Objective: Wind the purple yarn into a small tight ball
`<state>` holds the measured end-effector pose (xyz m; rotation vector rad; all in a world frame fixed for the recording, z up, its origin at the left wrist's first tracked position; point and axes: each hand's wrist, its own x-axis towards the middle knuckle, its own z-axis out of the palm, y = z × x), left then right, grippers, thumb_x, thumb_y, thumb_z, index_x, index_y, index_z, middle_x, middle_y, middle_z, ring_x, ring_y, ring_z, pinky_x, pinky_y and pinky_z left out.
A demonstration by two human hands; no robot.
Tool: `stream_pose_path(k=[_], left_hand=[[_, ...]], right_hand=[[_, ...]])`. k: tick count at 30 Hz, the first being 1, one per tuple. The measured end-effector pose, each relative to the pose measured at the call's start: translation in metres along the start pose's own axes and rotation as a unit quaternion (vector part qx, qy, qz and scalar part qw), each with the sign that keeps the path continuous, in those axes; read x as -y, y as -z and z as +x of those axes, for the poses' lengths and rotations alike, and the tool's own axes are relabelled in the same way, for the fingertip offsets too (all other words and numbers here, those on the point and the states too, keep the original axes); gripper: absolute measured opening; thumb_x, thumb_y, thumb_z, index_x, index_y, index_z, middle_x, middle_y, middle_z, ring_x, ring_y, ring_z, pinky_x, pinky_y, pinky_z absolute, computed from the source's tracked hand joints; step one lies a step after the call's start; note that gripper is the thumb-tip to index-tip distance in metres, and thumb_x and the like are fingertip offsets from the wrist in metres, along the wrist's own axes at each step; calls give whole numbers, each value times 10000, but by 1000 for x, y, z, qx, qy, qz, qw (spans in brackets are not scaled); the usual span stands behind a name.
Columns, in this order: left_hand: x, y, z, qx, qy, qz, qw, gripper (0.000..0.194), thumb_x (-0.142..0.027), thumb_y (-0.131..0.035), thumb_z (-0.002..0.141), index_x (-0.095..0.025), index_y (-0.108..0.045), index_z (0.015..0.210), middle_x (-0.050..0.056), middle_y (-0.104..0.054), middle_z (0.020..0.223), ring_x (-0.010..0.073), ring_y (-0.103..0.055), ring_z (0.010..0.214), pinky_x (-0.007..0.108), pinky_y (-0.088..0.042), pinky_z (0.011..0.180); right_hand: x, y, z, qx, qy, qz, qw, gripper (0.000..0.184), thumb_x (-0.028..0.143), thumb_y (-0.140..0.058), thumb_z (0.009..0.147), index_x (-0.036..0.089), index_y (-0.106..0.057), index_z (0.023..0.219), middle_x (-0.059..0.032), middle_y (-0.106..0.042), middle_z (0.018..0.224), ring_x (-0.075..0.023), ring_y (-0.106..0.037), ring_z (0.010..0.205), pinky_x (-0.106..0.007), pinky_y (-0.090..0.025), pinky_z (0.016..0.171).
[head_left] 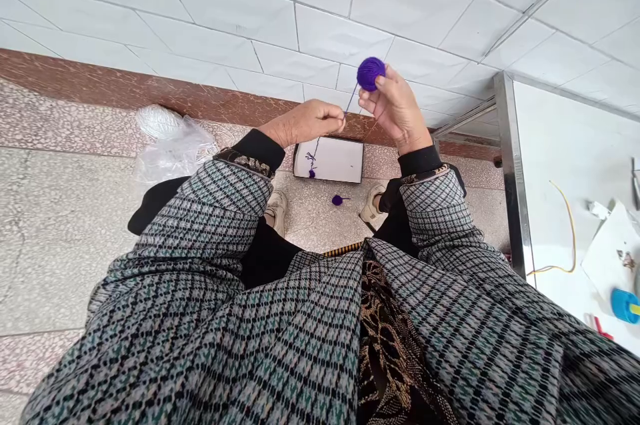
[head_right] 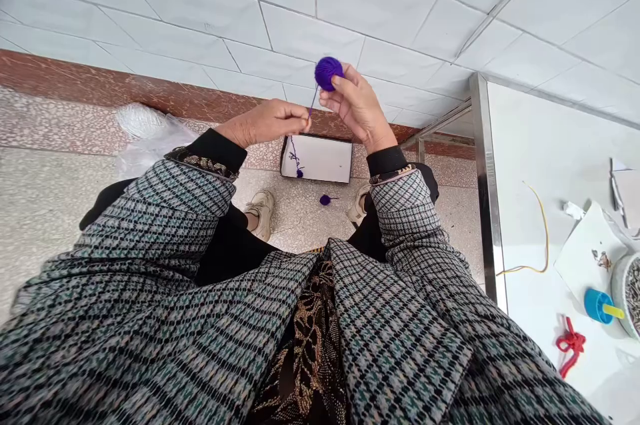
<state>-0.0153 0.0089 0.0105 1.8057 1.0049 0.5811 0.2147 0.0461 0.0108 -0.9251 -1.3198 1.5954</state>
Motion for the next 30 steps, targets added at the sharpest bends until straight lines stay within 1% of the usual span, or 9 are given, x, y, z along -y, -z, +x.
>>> stream_pose_path(k=[2, 5, 8, 12, 16, 19, 22, 26, 30], left_hand=[[-4, -1, -1, 27, -11, -5, 1000, 176, -183, -629, 888, -173, -654, 714, 0, -582, 694, 136, -525, 660, 276, -433, 714], [-4, 3, -2, -1, -6, -14, 1000, 172, -148, -604, 866, -170, -644, 700, -9, -538, 660, 123, -470, 620, 265, -365, 654], [0, 8, -1, -22, 20, -43, 999, 171, -126, -576, 855, -177, -616, 697, -18, -481, 624, 116, -418, 586, 257, -333, 619], [-2, 5, 1, 20, 25, -41, 999, 146, -154, -614, 853, -181, -629, 710, -1, -542, 663, 121, -484, 598, 258, -404, 644], [-4, -1, 1, 79, 0, -18, 997, 134, -212, -645, 848, -188, -681, 721, 8, -574, 674, 140, -528, 613, 282, -440, 667], [1, 2, 0, 32, -11, -31, 999, 131, -216, -636, 833, -189, -674, 711, 5, -552, 657, 139, -492, 602, 284, -404, 644], [8, 8, 0, -31, 8, -50, 998, 128, -196, -619, 826, -192, -652, 703, 5, -538, 642, 141, -472, 590, 280, -383, 620], [7, 7, 2, 15, 16, -50, 998, 148, -180, -644, 832, -191, -661, 685, 11, -569, 639, 140, -518, 589, 280, -446, 636], [-3, 2, 1, 96, -12, -41, 994, 182, -229, -668, 860, -203, -688, 680, 27, -606, 657, 152, -564, 606, 315, -516, 689]], right_hand=[[-3, 1, 0, -17, -29, -101, 994, 416, 356, -895, 925, 237, -542, 1110, 2, -642, 993, -132, -625, 813, -261, -598, 775], [-3, 4, -6, 136, -93, -222, 961, 400, 213, -911, 814, 210, -567, 1018, 12, -641, 922, -114, -587, 751, -210, -529, 659], [2, 6, -11, 249, -94, -138, 954, 564, 370, -991, 741, 207, -563, 1069, 11, -655, 953, -119, -632, 764, -223, -570, 673], [4, 2, -5, 40, 11, -59, 997, 536, 586, -847, 937, 245, -533, 1206, 1, -638, 1074, -140, -712, 896, -274, -658, 853], [-3, -2, 0, -72, -12, -124, 990, 274, 250, -789, 980, 238, -541, 1096, 6, -634, 1028, -113, -648, 793, -221, -614, 772], [-3, -1, -6, 95, -86, -220, 967, 391, 133, -912, 808, 218, -573, 984, 18, -631, 914, -110, -576, 730, -195, -533, 634], [4, 0, -13, 242, -119, -134, 954, 521, 252, -1003, 709, 218, -590, 1024, 14, -671, 935, -123, -610, 741, -216, -555, 624], [6, -3, -10, 76, 6, 23, 997, 586, 513, -965, 824, 240, -584, 1176, 8, -678, 1026, -137, -657, 809, -278, -653, 786], [-1, -4, -2, -60, 23, -26, 998, 322, 292, -844, 935, 232, -568, 1089, 8, -653, 986, -128, -630, 798, -263, -631, 807]])
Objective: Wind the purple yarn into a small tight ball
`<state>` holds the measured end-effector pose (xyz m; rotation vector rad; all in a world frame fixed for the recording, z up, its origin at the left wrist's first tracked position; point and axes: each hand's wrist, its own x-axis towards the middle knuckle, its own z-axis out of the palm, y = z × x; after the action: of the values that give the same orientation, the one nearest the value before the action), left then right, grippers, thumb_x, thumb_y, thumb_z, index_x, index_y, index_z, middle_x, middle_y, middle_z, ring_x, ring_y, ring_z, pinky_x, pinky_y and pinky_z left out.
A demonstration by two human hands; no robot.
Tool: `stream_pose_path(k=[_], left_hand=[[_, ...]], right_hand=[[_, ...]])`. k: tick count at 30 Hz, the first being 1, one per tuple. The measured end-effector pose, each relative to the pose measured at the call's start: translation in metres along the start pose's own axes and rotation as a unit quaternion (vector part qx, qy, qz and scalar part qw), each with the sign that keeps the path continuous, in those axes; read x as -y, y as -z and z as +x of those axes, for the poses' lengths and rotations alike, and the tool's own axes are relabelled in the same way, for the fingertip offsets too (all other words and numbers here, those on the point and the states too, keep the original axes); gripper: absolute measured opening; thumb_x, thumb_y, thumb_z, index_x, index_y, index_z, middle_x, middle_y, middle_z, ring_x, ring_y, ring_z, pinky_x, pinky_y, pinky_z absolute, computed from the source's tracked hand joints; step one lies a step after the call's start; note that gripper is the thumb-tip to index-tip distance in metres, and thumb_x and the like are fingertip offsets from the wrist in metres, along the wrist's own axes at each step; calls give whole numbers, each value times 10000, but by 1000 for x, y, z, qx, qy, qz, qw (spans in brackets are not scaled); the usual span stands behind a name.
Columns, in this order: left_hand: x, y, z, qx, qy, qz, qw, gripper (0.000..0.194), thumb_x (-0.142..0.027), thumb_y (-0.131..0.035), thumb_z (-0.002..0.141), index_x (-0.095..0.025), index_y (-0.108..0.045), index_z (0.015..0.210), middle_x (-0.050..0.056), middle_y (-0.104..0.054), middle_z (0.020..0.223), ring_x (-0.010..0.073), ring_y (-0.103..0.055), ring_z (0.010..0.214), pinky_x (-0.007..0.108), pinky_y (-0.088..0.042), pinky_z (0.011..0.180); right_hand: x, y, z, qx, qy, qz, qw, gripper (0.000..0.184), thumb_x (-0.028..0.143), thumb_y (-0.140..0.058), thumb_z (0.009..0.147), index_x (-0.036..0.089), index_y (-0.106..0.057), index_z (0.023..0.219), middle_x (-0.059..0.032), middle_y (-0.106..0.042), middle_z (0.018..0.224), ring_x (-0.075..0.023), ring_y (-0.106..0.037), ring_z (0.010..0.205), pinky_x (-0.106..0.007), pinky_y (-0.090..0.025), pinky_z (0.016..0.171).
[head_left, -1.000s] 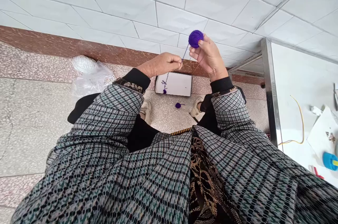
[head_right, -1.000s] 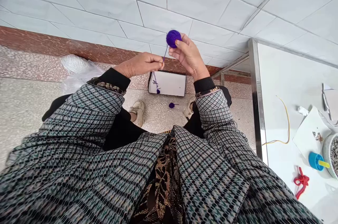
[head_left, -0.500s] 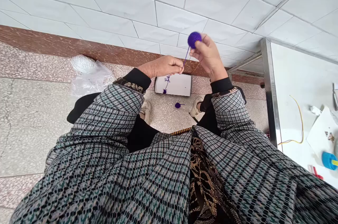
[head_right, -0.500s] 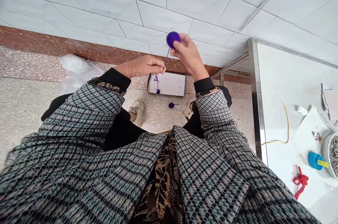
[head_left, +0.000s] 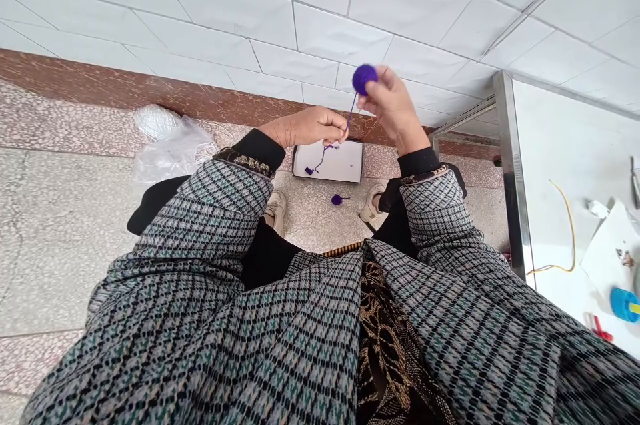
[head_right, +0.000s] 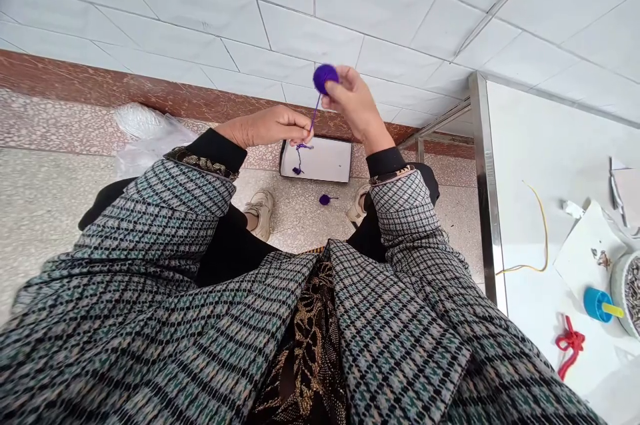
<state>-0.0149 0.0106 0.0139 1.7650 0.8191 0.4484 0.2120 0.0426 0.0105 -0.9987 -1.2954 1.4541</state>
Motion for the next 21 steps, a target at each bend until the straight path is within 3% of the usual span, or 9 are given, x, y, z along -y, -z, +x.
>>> stream_pose_path(k=[4, 6, 8, 13, 15, 16, 17, 19, 21], left_hand=[[-1, 4, -4, -19, 2, -9, 1000, 176, -279, -673, 840, -207, -666, 679, 38, -593, 657, 167, -568, 620, 344, -543, 720], [2, 6, -6, -40, 11, -19, 999, 193, -322, -687, 826, -211, -650, 673, 42, -581, 646, 174, -562, 618, 347, -543, 708], [3, 7, -7, -48, 12, -42, 998, 227, -376, -703, 823, -215, -644, 675, 49, -580, 653, 175, -551, 611, 362, -552, 709], [3, 5, -10, -78, 8, -123, 989, 292, -459, -724, 850, -222, -641, 701, 39, -497, 650, 161, -475, 575, 450, -577, 751], [5, 6, -12, -99, 13, -127, 987, 304, -461, -728, 864, -225, -623, 702, 24, -455, 634, 158, -460, 571, 467, -575, 757], [7, 7, -13, -106, 17, -123, 987, 297, -450, -724, 867, -224, -620, 704, 21, -452, 634, 155, -458, 570, 464, -573, 756], [10, 9, -14, -109, 23, -115, 987, 284, -433, -717, 865, -221, -622, 702, 24, -463, 634, 153, -460, 568, 452, -569, 744], [19, 14, -16, -104, 42, -82, 990, 254, -406, -700, 847, -212, -637, 695, 44, -513, 639, 152, -480, 567, 407, -555, 705], [32, 22, -17, -92, 66, -36, 993, 219, -384, -678, 809, -208, -656, 681, 62, -562, 640, 161, -505, 566, 358, -531, 662]], right_hand=[[11, 4, -6, 218, -79, -216, 949, 371, 174, -947, 835, 204, -594, 945, 2, -648, 912, -137, -602, 820, -214, -543, 708], [23, 6, -12, 372, -88, -203, 901, 421, 249, -1007, 812, 194, -621, 972, -8, -669, 902, -154, -634, 858, -224, -556, 731], [33, 10, -17, 411, -65, -110, 903, 498, 391, -1042, 802, 193, -648, 1033, -21, -683, 914, -176, -675, 902, -251, -589, 767], [45, 25, -19, 93, -31, 113, 989, 738, 553, -1082, 689, 275, -711, 1262, -27, -673, 989, -217, -689, 897, -333, -671, 804], [55, 32, -20, -26, 0, 353, 935, 654, 382, -1074, 713, 303, -742, 1271, -35, -687, 1010, -194, -629, 792, -307, -673, 761], [63, 36, -21, -64, 19, 520, 852, 533, 288, -1032, 770, 298, -761, 1229, -47, -698, 1026, -179, -605, 750, -282, -668, 738], [72, 40, -23, -86, 34, 691, 717, 368, 212, -959, 852, 286, -774, 1162, -61, -706, 1040, -168, -606, 732, -262, -668, 731], [93, 49, -29, -84, 49, 944, 315, 111, 156, -751, 1038, 254, -746, 987, -75, -683, 1015, -172, -709, 809, -262, -693, 787], [111, 60, -36, -46, 67, 993, -91, 325, 222, -561, 1157, 249, -655, 847, -65, -627, 941, -211, -802, 966, -321, -711, 822]])
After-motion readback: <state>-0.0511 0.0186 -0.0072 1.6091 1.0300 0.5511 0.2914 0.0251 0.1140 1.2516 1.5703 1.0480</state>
